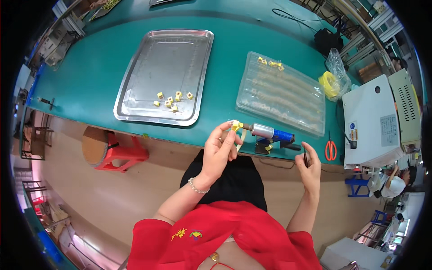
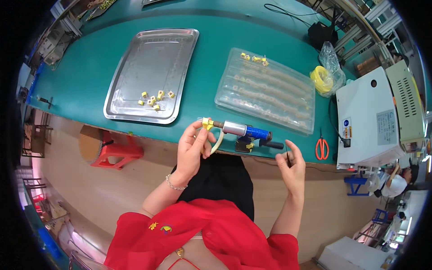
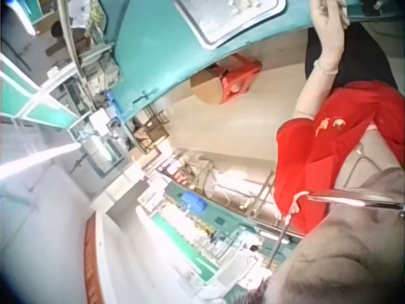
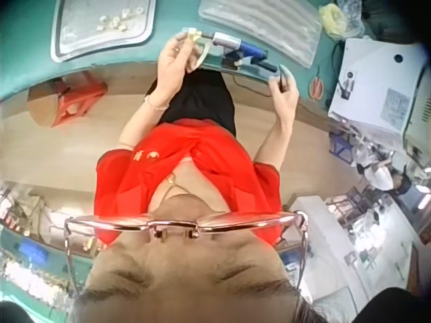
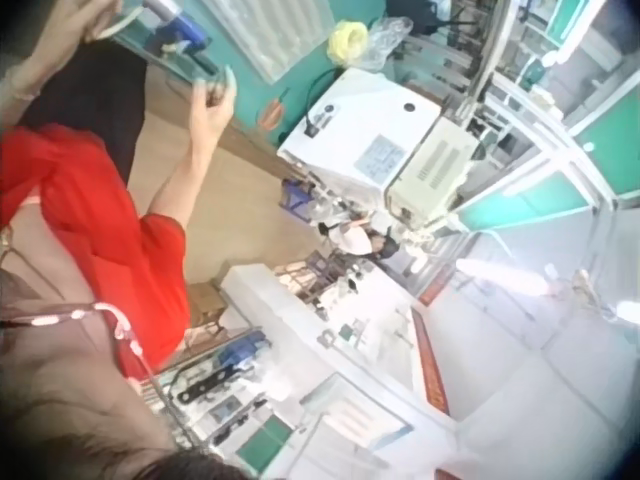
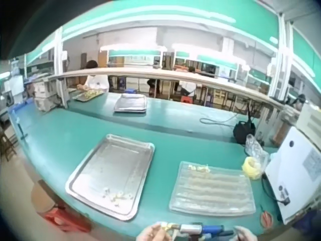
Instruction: The person wraps adhesive tape around electronic components by hand and using a manual winding tool, then cuts the tape with snips.
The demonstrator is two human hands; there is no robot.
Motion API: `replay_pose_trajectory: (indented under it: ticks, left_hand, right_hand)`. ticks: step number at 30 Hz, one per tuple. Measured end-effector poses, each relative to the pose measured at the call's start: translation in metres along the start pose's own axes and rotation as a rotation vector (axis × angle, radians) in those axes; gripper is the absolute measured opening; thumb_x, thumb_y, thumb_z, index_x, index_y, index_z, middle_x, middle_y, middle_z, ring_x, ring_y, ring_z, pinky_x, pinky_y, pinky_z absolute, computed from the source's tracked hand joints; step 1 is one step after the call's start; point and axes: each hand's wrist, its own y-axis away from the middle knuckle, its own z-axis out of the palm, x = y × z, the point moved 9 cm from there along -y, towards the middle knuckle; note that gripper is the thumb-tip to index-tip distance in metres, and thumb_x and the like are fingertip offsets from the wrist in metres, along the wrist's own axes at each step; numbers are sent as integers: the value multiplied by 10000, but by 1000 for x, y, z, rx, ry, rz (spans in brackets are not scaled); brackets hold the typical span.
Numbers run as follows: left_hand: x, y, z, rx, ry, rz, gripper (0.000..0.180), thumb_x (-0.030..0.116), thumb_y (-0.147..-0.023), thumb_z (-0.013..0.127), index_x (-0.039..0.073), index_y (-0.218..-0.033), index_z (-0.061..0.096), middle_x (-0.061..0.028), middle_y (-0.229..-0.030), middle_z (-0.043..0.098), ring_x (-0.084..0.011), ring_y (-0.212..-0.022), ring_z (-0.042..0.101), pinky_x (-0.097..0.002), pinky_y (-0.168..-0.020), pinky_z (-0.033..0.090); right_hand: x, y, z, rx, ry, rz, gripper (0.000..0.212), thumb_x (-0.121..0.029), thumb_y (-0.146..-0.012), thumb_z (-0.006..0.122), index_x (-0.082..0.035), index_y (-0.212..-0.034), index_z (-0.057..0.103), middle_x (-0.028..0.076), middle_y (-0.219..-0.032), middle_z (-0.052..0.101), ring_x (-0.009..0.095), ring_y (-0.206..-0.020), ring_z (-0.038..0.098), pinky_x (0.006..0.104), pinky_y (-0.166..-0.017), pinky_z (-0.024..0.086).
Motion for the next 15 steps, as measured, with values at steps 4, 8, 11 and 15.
replay_pose_trajectory:
  ticks: [4,8,11,15]
  left_hand:
    - [5,6,0,-25,9,10,268,181,-933,491,-2,-1127,509,-56,-790,600,-44,-536,508,-173,-479,454]
    - [9,11,-4,-57,57,-47,240,180,-935,479,-21,-1042,555,-67,-764,593,-55,-502,505,-181,-432,437]
    - [11,10,-2,-100,129,-103,239,185,-936,477,-26,-1001,567,-60,-724,587,-50,-475,487,-178,-411,422]
    - [13,12,4,-137,194,-144,233,184,-937,474,-27,-971,568,-51,-692,579,-46,-438,461,-172,-388,400]
  right_hand:
    - [-32,4,-12,105,28,-88,326,-2,-854,553,55,-1173,518,49,-949,557,105,-871,528,232,-787,422]
    - [-138,22,50,137,532,-697,389,92,-712,616,22,-1093,579,85,-946,598,197,-891,556,299,-802,424]
    - [-173,41,113,191,929,-1053,410,23,-655,667,-17,-1059,608,85,-990,622,239,-902,557,340,-787,396]
    - [-169,36,142,190,1154,-1155,351,-66,-702,630,-39,-1052,618,43,-1036,628,187,-895,562,301,-736,380]
